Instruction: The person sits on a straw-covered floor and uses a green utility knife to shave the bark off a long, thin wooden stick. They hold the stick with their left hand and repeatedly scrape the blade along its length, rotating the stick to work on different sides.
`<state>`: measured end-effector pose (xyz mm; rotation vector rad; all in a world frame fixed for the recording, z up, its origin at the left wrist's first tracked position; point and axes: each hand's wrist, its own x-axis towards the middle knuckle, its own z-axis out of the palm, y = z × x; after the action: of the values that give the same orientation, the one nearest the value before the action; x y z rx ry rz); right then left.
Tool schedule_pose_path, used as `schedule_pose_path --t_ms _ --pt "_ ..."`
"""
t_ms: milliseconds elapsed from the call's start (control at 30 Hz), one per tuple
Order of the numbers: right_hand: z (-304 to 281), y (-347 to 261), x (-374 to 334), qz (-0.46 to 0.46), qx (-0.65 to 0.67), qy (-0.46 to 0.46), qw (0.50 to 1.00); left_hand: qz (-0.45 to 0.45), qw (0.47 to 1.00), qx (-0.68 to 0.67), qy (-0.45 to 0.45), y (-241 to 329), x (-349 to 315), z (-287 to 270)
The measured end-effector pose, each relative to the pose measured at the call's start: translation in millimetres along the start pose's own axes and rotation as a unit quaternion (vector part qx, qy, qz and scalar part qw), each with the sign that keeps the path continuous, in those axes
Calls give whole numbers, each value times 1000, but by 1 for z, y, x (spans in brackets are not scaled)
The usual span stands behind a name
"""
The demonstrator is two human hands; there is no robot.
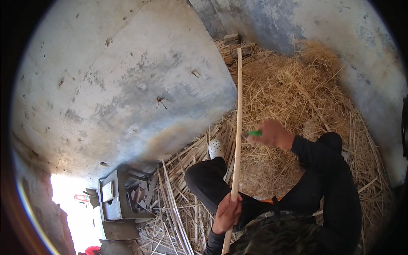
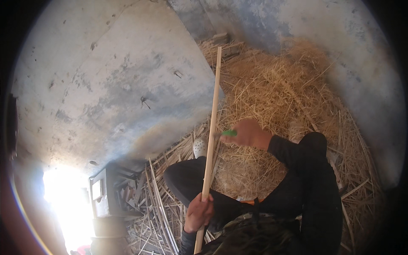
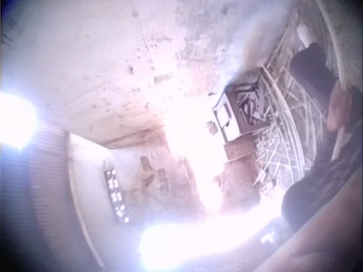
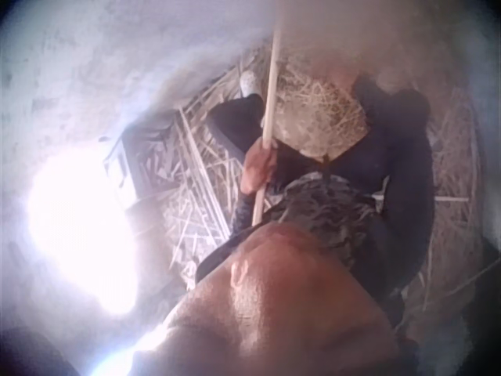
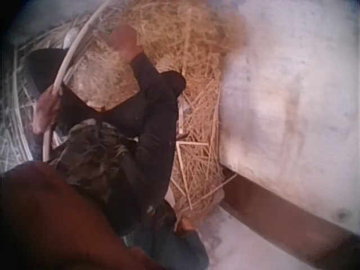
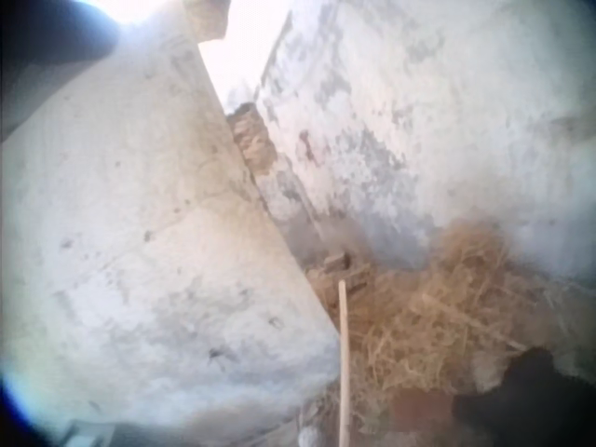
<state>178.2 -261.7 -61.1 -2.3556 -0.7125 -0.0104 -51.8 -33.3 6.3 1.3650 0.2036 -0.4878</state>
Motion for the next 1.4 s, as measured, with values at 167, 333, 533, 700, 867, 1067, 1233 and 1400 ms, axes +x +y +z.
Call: schedule_pose_path --t_ms 167,333,533,700,867,1067,1233,1400 --pt "13 -3 -8 -65 -30 65 995 -2 999 34 3 4 -2 6" --pt "-8 12 14 88 -49 -11 995 -13 998 59 28 7 -8 12" --pt "13 -10 -13 -122 -87 116 982 117 963 236 51 9 -2 19" --pt "-8 31 13 -73 -95 186 975 90 969 225 55 12 -8 23" --pt "-14 10 3 -22 -86 102 991 41 987 146 56 14 -14 22" --pt "-10 15 4 -75 -114 153 979 4 993 112 37 14 -19 25" --pt "-34 74 32 113 -36 140 983 20 990 138 0 2 -25 22" --pt "-67 133 44 286 -21 178 941 -41 988 146 -39 -9 -42 24"
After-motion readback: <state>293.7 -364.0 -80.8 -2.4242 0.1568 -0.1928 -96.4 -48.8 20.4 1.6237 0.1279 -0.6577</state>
